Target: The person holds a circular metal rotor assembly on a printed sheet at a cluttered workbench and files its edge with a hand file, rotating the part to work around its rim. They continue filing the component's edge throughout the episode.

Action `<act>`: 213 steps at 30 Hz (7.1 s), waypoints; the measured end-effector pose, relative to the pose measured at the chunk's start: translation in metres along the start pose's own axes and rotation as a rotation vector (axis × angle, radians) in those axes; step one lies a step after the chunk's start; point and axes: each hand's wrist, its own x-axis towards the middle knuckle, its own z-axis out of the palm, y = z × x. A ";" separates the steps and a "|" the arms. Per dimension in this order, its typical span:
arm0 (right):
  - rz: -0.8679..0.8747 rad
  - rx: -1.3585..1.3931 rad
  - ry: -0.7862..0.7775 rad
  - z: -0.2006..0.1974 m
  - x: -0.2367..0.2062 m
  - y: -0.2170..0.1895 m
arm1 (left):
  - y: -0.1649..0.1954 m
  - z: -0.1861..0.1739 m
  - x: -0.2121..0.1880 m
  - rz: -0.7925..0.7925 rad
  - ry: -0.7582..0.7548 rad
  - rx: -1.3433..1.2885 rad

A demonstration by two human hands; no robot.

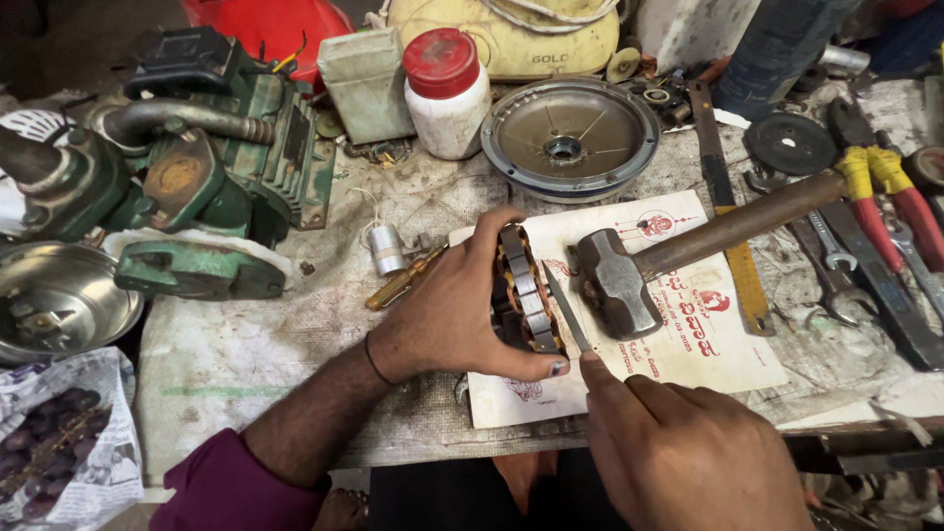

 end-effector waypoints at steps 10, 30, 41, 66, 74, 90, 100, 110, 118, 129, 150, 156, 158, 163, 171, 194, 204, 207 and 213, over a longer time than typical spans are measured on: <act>-0.008 -0.025 -0.009 -0.011 0.007 0.000 | -0.001 0.005 0.007 -0.075 -0.048 -0.130; 0.025 -0.083 -0.164 -0.006 0.008 -0.005 | -0.007 0.001 0.002 -0.026 -0.037 -0.178; 0.024 -0.003 -0.122 -0.007 0.002 -0.005 | -0.003 0.001 0.000 -0.047 -0.044 -0.116; 0.039 0.002 -0.082 -0.018 0.014 -0.016 | 0.004 -0.002 -0.005 -0.019 0.007 -0.064; 0.078 -0.021 -0.147 -0.025 0.016 -0.019 | 0.004 -0.004 -0.008 -0.095 -0.041 -0.040; 0.185 0.011 -0.203 -0.019 0.025 -0.016 | 0.006 -0.008 -0.007 -0.033 0.097 0.042; 0.197 0.028 -0.211 -0.022 0.032 -0.020 | 0.013 -0.015 -0.009 0.028 0.080 0.131; 0.171 -0.052 -0.227 -0.019 0.019 -0.020 | 0.013 -0.014 -0.011 0.044 0.062 0.134; 0.105 -0.020 -0.144 -0.022 0.010 -0.012 | 0.012 -0.015 -0.006 0.016 0.045 0.012; 0.105 -0.064 -0.038 -0.015 -0.010 0.001 | 0.012 -0.011 -0.002 0.026 -0.017 -0.024; 0.001 -0.006 -0.050 -0.015 0.008 -0.024 | 0.000 -0.013 -0.012 0.033 -0.010 -0.040; 0.014 0.023 -0.020 -0.027 0.022 -0.034 | 0.002 -0.011 -0.013 0.074 -0.011 -0.036; 0.013 -0.023 -0.095 -0.029 0.018 -0.034 | 0.004 -0.012 -0.014 0.042 -0.016 -0.020; 0.023 0.007 -0.080 -0.020 0.010 -0.027 | 0.007 -0.012 -0.015 0.002 -0.011 -0.017; 0.051 -0.001 -0.138 -0.022 0.019 -0.029 | 0.002 -0.015 -0.014 0.008 -0.011 -0.022; -0.020 0.011 -0.042 -0.011 0.007 -0.023 | 0.004 -0.015 -0.015 -0.008 -0.014 -0.015; 0.126 -0.088 0.010 -0.016 0.016 -0.022 | 0.002 -0.019 -0.015 -0.031 -0.022 0.028; 0.154 -0.080 -0.063 -0.021 0.023 -0.026 | 0.001 -0.018 -0.013 0.045 0.023 0.085; 0.113 -0.062 0.006 -0.022 0.027 -0.026 | 0.001 -0.020 -0.010 0.083 0.067 0.036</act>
